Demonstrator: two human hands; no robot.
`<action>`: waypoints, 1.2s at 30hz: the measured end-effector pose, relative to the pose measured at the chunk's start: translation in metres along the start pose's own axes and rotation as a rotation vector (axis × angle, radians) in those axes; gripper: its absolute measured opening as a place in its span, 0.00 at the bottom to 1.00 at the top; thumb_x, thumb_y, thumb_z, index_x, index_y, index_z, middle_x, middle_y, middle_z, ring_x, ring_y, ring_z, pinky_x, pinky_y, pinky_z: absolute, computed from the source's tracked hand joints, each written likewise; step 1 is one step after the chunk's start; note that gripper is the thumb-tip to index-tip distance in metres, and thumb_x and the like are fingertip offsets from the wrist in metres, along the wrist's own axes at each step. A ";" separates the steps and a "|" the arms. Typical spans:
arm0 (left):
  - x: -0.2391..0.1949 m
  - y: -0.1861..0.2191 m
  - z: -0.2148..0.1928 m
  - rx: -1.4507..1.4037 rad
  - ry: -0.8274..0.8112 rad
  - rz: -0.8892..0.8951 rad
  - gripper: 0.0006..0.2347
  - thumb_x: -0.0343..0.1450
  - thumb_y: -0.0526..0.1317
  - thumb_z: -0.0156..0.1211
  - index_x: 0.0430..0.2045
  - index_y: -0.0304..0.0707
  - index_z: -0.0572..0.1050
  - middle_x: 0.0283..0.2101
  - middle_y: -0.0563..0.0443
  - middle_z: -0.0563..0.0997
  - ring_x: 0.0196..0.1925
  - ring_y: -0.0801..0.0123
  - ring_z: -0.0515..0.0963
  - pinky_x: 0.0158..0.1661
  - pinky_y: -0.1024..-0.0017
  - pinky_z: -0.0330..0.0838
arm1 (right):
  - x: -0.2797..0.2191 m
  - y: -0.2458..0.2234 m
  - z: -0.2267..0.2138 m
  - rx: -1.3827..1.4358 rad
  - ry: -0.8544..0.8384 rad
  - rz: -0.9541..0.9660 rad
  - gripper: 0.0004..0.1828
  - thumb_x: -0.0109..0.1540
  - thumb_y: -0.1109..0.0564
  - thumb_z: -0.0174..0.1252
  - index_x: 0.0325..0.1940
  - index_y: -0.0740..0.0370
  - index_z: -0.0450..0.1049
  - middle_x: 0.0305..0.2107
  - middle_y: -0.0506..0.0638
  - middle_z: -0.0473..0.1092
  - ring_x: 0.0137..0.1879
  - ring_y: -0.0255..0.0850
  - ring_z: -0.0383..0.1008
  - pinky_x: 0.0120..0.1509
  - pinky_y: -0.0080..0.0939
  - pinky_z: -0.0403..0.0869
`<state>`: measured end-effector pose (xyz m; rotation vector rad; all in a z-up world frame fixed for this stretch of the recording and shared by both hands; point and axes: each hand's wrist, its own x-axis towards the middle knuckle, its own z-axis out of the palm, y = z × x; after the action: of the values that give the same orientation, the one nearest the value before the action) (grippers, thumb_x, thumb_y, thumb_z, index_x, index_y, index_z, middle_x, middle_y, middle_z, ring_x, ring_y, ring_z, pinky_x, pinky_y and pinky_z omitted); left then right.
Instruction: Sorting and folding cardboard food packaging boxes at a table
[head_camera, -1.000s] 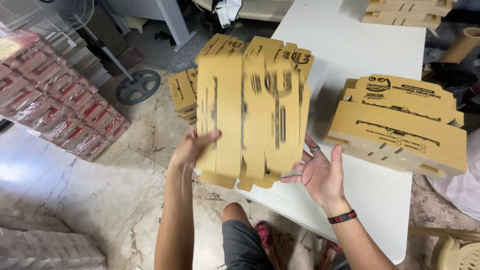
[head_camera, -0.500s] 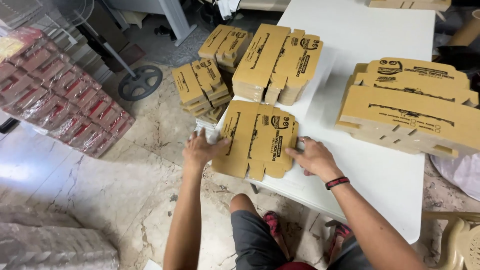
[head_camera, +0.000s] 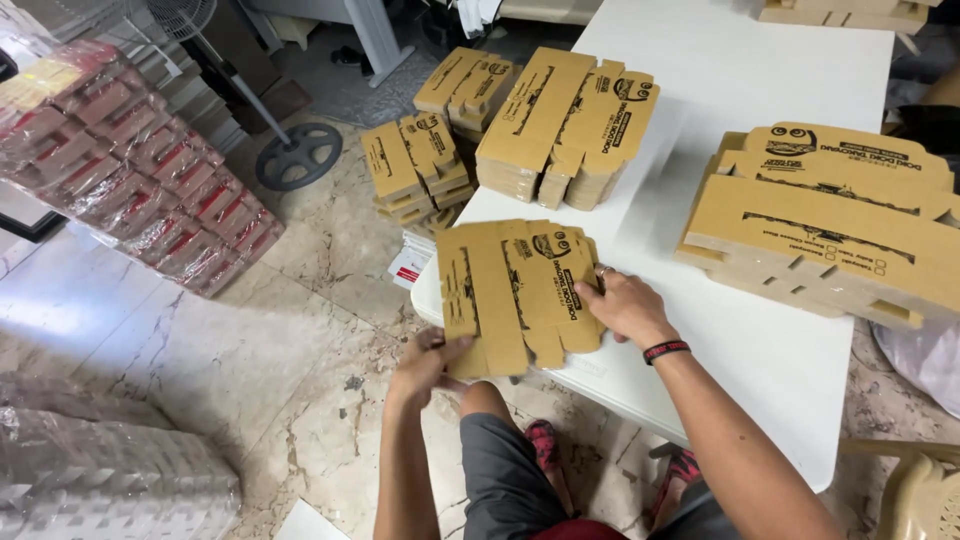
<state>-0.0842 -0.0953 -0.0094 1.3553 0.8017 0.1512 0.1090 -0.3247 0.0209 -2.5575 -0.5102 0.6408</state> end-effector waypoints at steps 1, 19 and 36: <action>-0.013 -0.002 0.004 0.002 -0.002 0.003 0.28 0.65 0.38 0.75 0.52 0.15 0.68 0.47 0.19 0.76 0.43 0.25 0.82 0.31 0.42 0.81 | -0.009 -0.003 -0.007 0.002 0.004 0.000 0.36 0.69 0.37 0.43 0.72 0.64 0.64 0.15 0.51 0.75 0.16 0.41 0.75 0.31 0.41 0.75; -0.094 -0.057 0.078 -0.370 0.236 -0.211 0.34 0.59 0.45 0.64 0.62 0.37 0.62 0.59 0.33 0.75 0.56 0.45 0.78 0.52 0.44 0.77 | -0.088 0.000 -0.048 0.748 -0.216 0.027 0.51 0.51 0.28 0.52 0.77 0.44 0.57 0.73 0.44 0.61 0.79 0.41 0.58 0.82 0.45 0.55; -0.043 -0.022 0.056 0.075 0.099 0.748 0.15 0.73 0.39 0.63 0.12 0.44 0.70 0.17 0.61 0.68 0.23 0.79 0.63 0.28 0.75 0.58 | -0.128 -0.053 -0.146 -0.548 -0.125 -0.225 0.20 0.66 0.38 0.58 0.38 0.56 0.74 0.30 0.48 0.76 0.34 0.42 0.77 0.40 0.44 0.77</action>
<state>-0.0902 -0.1694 -0.0108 1.6769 0.3465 0.7822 0.0665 -0.3865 0.2075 -2.9016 -1.1328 0.6496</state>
